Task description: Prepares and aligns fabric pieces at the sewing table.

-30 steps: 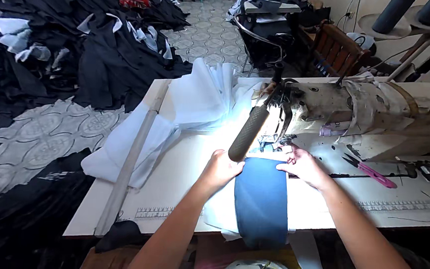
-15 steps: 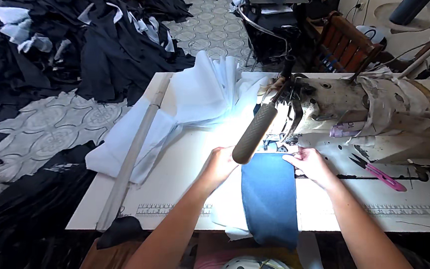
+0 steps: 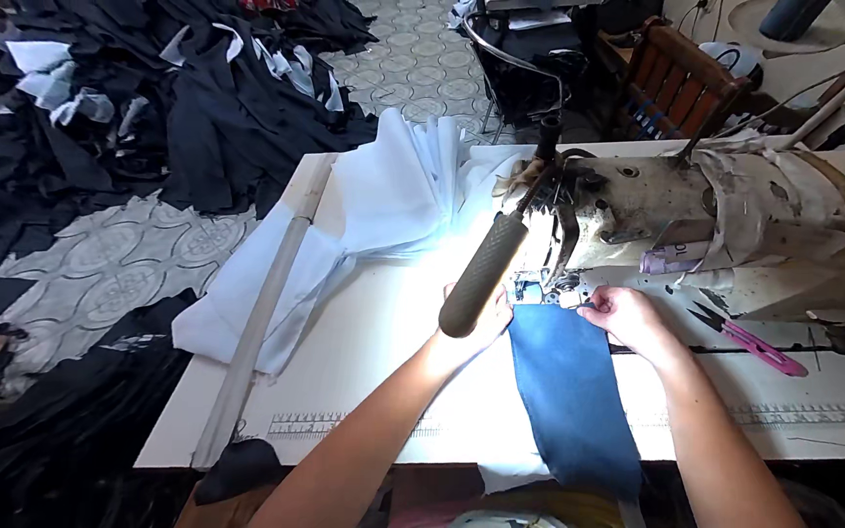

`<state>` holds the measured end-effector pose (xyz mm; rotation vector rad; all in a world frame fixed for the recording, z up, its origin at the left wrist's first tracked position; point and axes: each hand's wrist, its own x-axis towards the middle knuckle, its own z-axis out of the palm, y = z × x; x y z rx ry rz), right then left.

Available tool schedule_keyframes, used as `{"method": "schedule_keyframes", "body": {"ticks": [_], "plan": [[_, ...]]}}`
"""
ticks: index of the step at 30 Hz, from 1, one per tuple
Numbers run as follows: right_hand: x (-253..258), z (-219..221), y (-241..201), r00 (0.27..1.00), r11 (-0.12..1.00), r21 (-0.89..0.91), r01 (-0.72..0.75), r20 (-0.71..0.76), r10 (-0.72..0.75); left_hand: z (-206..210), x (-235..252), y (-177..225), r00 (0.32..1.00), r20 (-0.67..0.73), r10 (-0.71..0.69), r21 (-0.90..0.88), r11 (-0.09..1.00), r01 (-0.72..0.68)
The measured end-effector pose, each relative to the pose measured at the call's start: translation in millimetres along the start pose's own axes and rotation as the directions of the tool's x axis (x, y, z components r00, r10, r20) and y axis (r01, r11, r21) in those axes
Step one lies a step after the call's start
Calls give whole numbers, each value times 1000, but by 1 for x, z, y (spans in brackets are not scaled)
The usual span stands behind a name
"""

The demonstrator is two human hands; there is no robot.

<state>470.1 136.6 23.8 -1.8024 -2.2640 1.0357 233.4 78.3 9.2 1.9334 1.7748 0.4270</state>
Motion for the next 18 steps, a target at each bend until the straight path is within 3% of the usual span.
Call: {"method": "schedule_keyframes", "body": {"ticks": [7,13,15,18], "plan": [[5,-3,3,997,999,8,-36,-70,36,8,9,5,995,-88,-39,-35,999,36],[4,-1,-2,990,998,25,-51,-127,54,13,8,3,990,-142,4,-66,998,-13],[7,1,-5,985,998,6,-68,-158,68,19,11,-1,976,-217,29,-30,999,-36],[9,6,-5,976,997,-19,-72,-207,67,25,9,-10,940,-280,196,225,965,-134]]}}
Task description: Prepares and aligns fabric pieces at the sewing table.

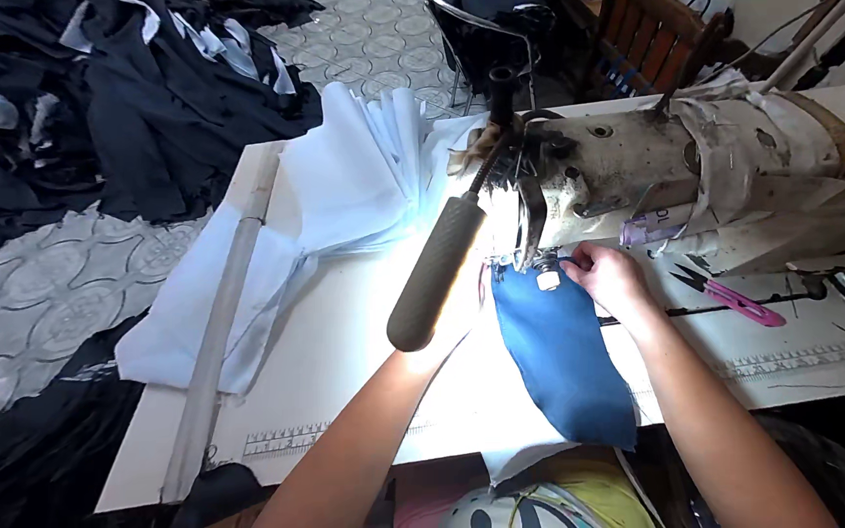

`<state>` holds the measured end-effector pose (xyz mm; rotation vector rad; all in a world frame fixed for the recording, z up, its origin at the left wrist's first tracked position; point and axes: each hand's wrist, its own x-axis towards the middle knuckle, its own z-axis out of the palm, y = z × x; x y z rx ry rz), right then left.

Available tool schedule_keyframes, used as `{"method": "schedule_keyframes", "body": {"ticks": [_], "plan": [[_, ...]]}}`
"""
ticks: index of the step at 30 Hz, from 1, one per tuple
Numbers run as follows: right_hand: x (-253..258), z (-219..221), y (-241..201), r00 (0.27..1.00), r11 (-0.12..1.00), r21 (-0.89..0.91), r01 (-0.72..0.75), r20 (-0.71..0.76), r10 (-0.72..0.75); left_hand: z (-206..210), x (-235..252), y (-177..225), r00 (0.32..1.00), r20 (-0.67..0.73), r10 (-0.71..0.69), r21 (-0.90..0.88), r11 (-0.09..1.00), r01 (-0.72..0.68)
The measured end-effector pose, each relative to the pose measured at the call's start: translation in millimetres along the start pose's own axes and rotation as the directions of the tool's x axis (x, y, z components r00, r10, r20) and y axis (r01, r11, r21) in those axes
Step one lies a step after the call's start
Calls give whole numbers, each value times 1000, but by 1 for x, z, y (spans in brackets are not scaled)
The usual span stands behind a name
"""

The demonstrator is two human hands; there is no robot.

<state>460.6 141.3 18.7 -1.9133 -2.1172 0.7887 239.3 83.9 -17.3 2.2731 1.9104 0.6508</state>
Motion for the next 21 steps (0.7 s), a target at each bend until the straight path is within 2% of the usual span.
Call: {"method": "schedule_keyframes", "body": {"ticks": [1,3,5,7,8,10,14,16,18,21], "plan": [[0,1,0,1000,1000,-2,7,-13,-7,-1,-4,0,998,16,68,63,996,-69],[0,1,1,999,1000,8,22,-34,-22,-7,-12,4,976,104,192,36,980,-196],[2,2,4,998,999,18,41,-48,-40,-14,-21,11,935,238,263,3,962,-272],[1,1,5,998,999,18,51,-32,-50,-21,-33,19,880,314,357,-11,928,-373],[1,1,5,998,998,19,59,-32,-58,-26,-38,22,849,335,408,-6,902,-431],[1,2,7,996,997,16,74,-44,-74,-29,-40,21,847,286,448,1,884,-468],[4,4,9,994,995,10,98,-59,-97,-20,-27,7,912,241,331,55,934,-354],[3,3,7,996,997,10,80,-51,-80,-23,-21,10,922,305,241,95,955,-281],[2,4,7,996,997,16,70,-53,-69,-32,-15,17,883,461,88,119,980,-160],[0,4,6,994,997,24,80,-74,-78,-49,-17,27,790,612,38,125,982,-143]]}}
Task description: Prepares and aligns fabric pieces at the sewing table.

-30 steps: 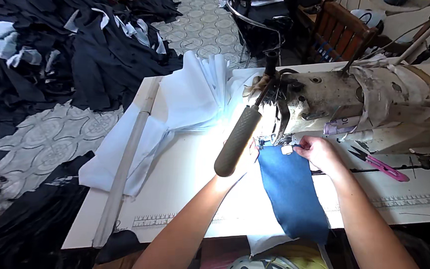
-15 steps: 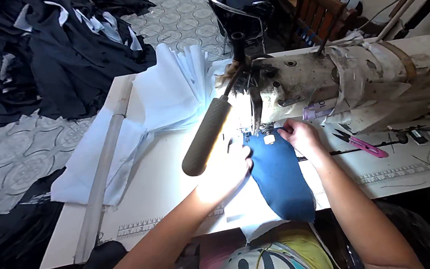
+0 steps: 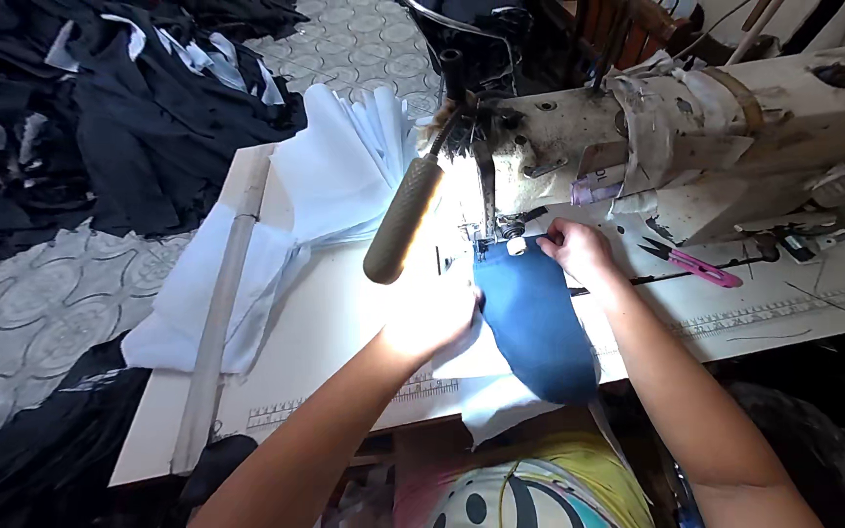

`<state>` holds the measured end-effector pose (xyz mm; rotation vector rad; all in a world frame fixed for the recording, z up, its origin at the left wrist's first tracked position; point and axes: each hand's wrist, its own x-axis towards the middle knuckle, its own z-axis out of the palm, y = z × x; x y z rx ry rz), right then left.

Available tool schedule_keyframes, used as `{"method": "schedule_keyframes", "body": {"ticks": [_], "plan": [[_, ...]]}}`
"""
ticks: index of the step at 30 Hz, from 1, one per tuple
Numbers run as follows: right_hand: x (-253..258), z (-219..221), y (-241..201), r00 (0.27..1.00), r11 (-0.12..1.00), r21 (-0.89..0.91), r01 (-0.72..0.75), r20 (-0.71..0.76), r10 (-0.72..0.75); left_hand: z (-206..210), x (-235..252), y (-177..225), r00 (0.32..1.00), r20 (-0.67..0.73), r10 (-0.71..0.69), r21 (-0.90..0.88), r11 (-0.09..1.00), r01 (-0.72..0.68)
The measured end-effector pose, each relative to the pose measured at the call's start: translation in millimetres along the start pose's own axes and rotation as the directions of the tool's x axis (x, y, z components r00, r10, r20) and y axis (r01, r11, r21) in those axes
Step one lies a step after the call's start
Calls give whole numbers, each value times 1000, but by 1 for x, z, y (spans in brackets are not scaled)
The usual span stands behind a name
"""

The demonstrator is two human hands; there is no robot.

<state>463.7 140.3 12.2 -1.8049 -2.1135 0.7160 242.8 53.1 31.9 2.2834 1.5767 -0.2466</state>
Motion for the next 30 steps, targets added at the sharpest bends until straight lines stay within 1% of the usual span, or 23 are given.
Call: {"method": "schedule_keyframes", "body": {"ticks": [1,2,3,4,5,7,8,9,11,12,13,14,15,16,17,19,20,22,23,25,26,28,30], "plan": [[-1,1,0,1000,1000,12,10,-12,-10,-2,-9,4,998,2,61,39,997,-61],[0,1,1,1000,1000,10,14,-12,-13,-2,-19,9,986,-4,168,90,982,-167],[1,1,2,1000,1000,0,17,-5,-17,0,-27,15,962,-9,273,94,958,-271],[2,1,3,1000,1000,-12,24,-1,-24,5,-36,21,924,-37,382,71,923,-378],[3,2,4,999,999,-25,39,0,-39,8,-43,29,891,-17,453,31,891,-453],[-1,3,3,996,994,-65,87,6,-86,17,-55,44,851,40,524,-62,851,-521],[-11,3,0,993,990,-86,116,10,-115,26,-59,47,836,14,549,-101,832,-545],[-27,4,-6,988,983,-106,153,39,-150,37,-61,47,821,-48,568,-118,813,-570],[-76,11,-12,949,943,-118,310,93,-300,59,-63,41,778,-237,582,-101,782,-615],[-105,22,-9,916,909,-108,402,63,-397,69,-63,39,748,-345,567,-83,776,-626],[-131,36,-2,867,862,-129,489,-33,-497,78,-62,37,722,-445,530,-72,782,-618],[-150,53,10,792,810,-202,551,-178,-583,85,-61,36,696,-535,479,-68,797,-600],[-162,69,25,726,784,-287,550,-299,-619,90,-58,38,669,-610,424,-61,817,-573],[-169,82,40,683,787,-342,513,-393,-616,92,-56,40,651,-657,381,-52,838,-543],[-172,92,56,652,801,-363,476,-465,-599,92,-55,43,655,-668,352,-51,857,-513],[-172,103,82,595,824,-365,433,-571,-565,89,-53,51,691,-636,343,-35,882,-470],[-171,106,90,573,831,-358,425,-605,-553,88,-51,55,706,-611,358,-17,886,-464],[-169,110,98,543,836,-335,434,-643,-539,91,-44,60,705,-578,411,69,885,-460],[-167,111,100,526,828,-328,454,-652,-547,94,-41,59,686,-579,441,116,877,-466],[-162,114,103,474,805,-342,485,-670,-571,100,-38,55,611,-630,479,168,853,-494],[-160,115,105,458,797,-348,494,-675,-578,101,-39,52,579,-662,475,175,850,-498],[-159,118,108,449,792,-354,498,-676,-585,103,-44,46,560,-699,445,162,861,-482],[-159,119,109,447,787,-356,504,-672,-590,105,-48,41,569,-700,431,155,870,-468]]}}
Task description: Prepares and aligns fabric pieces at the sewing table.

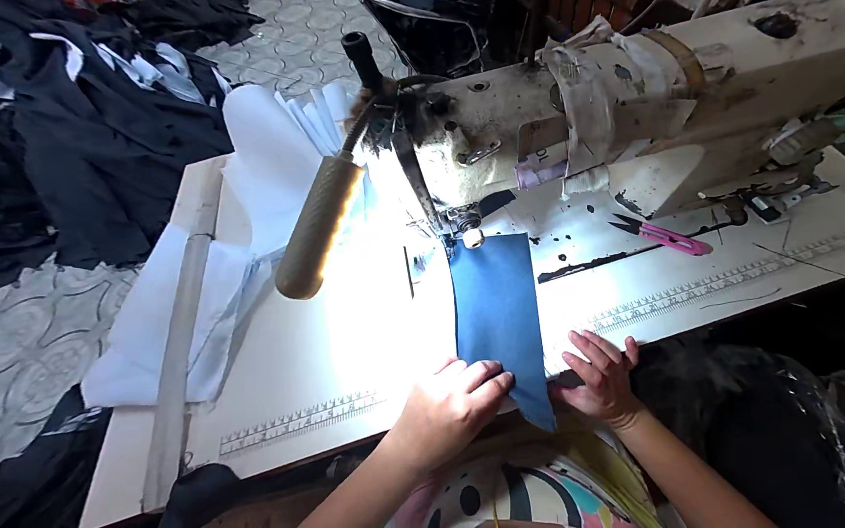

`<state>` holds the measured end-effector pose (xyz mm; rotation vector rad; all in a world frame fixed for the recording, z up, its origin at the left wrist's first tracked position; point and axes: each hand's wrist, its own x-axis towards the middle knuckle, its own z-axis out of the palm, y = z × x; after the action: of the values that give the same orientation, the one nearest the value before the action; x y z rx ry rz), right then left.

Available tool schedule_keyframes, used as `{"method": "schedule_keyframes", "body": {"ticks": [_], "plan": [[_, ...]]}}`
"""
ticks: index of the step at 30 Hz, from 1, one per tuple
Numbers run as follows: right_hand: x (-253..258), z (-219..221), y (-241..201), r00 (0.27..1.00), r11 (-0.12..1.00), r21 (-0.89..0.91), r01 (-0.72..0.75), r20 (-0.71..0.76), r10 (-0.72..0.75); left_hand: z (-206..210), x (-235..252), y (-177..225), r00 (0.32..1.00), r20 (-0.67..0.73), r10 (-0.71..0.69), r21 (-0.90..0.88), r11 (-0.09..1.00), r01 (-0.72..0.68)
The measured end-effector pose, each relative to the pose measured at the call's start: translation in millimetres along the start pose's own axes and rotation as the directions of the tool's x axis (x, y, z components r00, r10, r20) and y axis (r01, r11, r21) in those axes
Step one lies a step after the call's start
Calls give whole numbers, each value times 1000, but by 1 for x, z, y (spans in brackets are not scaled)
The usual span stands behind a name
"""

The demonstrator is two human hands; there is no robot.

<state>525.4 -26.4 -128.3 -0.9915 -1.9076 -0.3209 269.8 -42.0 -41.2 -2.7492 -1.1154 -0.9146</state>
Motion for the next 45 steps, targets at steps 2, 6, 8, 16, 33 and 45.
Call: {"method": "schedule_keyframes", "body": {"ticks": [2,6,8,16,33,45], "plan": [[0,1,1,1000,1000,1,7,-5,-7,1,-2,1,1000,3,-2,11,1000,2],[0,0,1,1000,1000,-5,20,0,-20,5,1,5,999,32,3,3,1000,-3],[1,0,2,1000,1000,8,26,-1,-26,7,2,5,999,41,11,-2,1000,-11],[1,-5,7,987,988,25,153,52,-154,10,2,6,999,40,15,-16,1000,-14],[95,-25,15,872,994,80,77,478,-105,-19,10,-28,870,304,-389,-82,899,431],[145,22,2,797,987,153,54,589,-135,-7,42,-41,955,184,-232,-81,965,250]]}}
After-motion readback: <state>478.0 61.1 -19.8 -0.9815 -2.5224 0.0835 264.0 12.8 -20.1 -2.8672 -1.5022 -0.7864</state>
